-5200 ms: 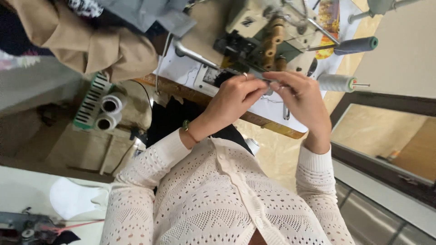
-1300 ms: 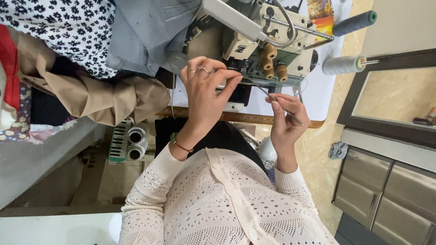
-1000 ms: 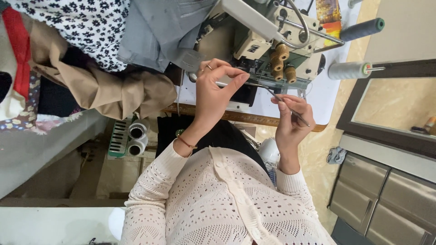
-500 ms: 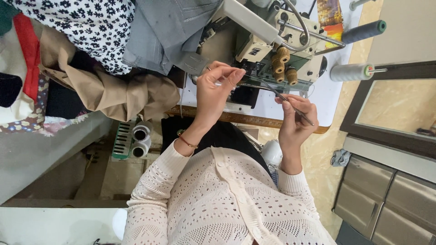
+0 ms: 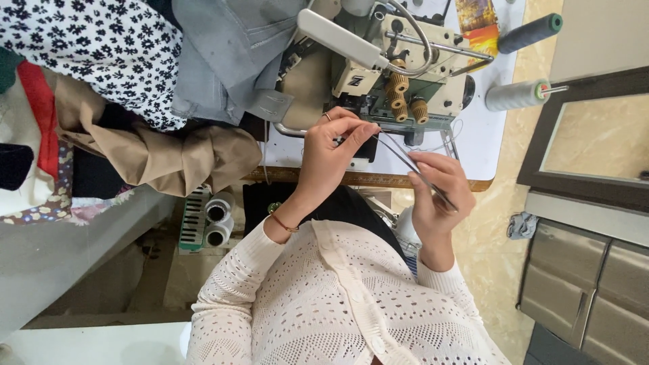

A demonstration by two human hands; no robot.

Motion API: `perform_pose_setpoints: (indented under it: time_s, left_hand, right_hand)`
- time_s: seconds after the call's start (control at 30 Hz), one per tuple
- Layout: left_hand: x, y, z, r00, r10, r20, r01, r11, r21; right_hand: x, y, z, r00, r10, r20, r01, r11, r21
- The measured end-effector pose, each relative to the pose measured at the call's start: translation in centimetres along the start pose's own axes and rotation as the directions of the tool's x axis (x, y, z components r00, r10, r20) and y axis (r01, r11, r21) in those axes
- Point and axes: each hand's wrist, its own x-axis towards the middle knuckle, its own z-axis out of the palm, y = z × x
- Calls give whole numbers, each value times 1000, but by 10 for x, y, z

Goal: The person threads a sewing machine by hand and with tweezers, pulling thread through various guides and tension disks on the machine body.

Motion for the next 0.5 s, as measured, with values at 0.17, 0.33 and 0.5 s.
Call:
perform_pose_setpoints:
  time_s: [0.17,0.33,0.5]
  left_hand:
    - [2,0,3,999,-27,35,30,997,-73]
    - [1,-5,3,999,-19,43,21,999,-42]
    - [4,2,3,998,-51,34,53,996,-71]
  right_hand:
    - [0,5,2,999,-52,11,52,999,3]
    - [1,6,1,998,-55,17,54,998,26]
    - [0,7,1,1000,13,-2,-13,998,67]
